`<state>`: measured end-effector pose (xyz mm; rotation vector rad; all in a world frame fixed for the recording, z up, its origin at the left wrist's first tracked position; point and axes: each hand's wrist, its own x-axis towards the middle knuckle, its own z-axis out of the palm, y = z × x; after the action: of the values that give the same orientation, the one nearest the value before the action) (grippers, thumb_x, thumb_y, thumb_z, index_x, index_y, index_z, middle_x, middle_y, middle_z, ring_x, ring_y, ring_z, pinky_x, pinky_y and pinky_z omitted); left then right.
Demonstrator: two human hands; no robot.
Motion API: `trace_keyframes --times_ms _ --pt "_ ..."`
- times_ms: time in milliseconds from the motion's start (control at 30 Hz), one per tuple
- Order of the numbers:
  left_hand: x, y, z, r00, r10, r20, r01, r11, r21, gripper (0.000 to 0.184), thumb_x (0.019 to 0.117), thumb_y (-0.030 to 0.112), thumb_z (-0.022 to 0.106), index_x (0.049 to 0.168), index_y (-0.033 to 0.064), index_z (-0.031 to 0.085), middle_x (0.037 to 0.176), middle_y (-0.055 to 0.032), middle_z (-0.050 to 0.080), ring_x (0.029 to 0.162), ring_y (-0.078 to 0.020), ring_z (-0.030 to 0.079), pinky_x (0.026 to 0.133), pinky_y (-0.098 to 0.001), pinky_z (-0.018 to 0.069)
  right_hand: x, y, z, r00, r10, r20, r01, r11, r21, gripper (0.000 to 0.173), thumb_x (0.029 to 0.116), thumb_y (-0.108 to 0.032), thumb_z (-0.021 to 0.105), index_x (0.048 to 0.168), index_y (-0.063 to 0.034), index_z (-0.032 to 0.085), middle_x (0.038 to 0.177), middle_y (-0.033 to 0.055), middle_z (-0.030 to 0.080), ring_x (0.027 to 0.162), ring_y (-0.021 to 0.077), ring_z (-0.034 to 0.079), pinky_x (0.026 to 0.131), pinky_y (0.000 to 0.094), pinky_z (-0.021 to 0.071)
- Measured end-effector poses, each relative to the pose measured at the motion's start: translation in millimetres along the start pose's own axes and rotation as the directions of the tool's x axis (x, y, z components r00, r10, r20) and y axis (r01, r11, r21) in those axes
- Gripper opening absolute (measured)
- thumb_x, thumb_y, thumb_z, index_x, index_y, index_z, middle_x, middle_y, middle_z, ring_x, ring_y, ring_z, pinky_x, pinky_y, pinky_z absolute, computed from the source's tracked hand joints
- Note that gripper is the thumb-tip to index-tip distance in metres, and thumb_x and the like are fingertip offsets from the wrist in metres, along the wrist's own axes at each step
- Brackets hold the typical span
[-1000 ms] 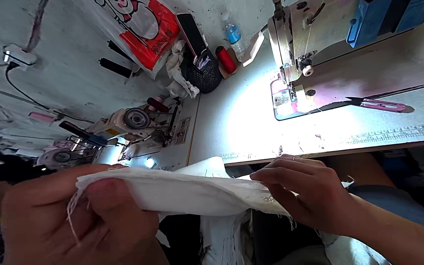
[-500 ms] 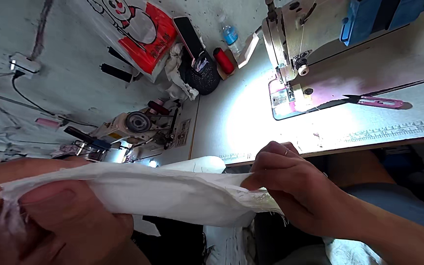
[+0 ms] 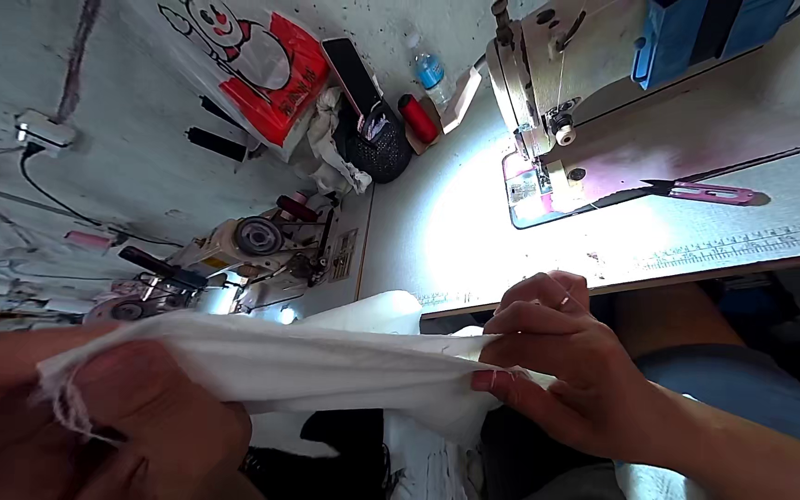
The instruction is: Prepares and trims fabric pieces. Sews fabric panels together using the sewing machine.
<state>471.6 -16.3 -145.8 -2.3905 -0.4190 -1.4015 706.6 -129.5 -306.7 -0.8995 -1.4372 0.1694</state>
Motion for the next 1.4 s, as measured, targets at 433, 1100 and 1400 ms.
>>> trace_keyframes --times_ms 433,1100,1400 --pt "-30 -7 -3 0.982 -0.123 -0.146 0.091 0.973 -0.21 0.012 0.1066 0.014 0.053 0.097 0.0134 0.06 0.089 0.0073 0.068 0.086 -0.004 0.067 0.079 -0.0227 0.0563 -8 -3 -3 0.978 0.018 -0.209 -0.033 0.997 -0.069 0.021 0.1004 -0.026 0.065 0.086 -0.0106 0.067 0.085 -0.0018 0.072 0.092 0.0034 0.064 0.103 0.0366 0.0354" --pt "-49 22 49 0.846 -0.501 -0.183 0.315 0.746 -0.587 0.018 0.1014 0.0 0.045 0.103 0.0139 0.056 0.09 0.0062 0.066 0.092 -0.0118 0.067 0.09 -0.0335 0.0554 -5 -5 -10 0.97 0.047 -0.237 -0.104 0.968 -0.23 0.02 0.0981 -0.023 0.069 0.109 -0.0058 0.07 0.084 -0.0021 0.073 0.078 0.0003 0.062 0.084 0.0215 0.0457" --pt "-60 22 71 0.867 -0.415 -0.275 0.255 0.844 -0.471 0.012 0.1057 0.012 0.051 0.111 0.0208 0.058 0.098 0.0124 0.068 0.098 -0.0057 0.068 0.097 -0.0328 0.0547 -3 3 -18 0.984 0.1 -0.147 -0.133 0.964 -0.232 0.015 0.099 -0.026 0.067 0.097 -0.0154 0.077 0.083 -0.0051 0.072 0.079 0.0014 0.06 0.086 0.0303 0.0397"
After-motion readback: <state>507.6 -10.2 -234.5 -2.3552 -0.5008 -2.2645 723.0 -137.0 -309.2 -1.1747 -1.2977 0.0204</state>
